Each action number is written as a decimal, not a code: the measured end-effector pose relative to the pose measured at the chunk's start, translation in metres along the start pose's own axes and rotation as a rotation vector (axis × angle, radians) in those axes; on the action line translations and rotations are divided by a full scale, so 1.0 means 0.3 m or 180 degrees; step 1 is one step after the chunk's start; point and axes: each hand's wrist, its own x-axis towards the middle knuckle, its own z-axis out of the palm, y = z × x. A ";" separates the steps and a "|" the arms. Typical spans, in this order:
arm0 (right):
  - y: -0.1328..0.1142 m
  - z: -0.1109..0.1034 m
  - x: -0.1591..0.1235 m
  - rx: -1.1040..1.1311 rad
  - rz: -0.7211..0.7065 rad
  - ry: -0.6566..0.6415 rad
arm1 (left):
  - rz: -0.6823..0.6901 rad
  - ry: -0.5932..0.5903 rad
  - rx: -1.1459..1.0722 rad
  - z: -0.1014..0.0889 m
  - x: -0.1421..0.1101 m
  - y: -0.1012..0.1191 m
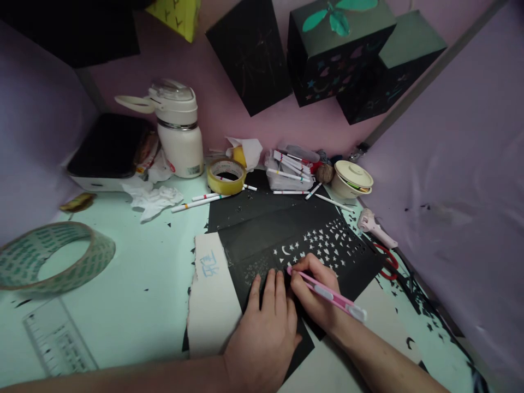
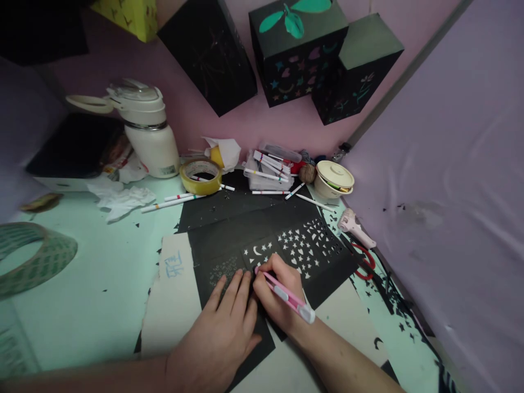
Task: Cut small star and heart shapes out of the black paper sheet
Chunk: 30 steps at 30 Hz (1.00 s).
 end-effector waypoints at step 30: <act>-0.019 -0.134 0.062 0.0109 -0.0141 -0.0769 | 0.0001 -0.0014 0.0047 -0.002 -0.004 0.000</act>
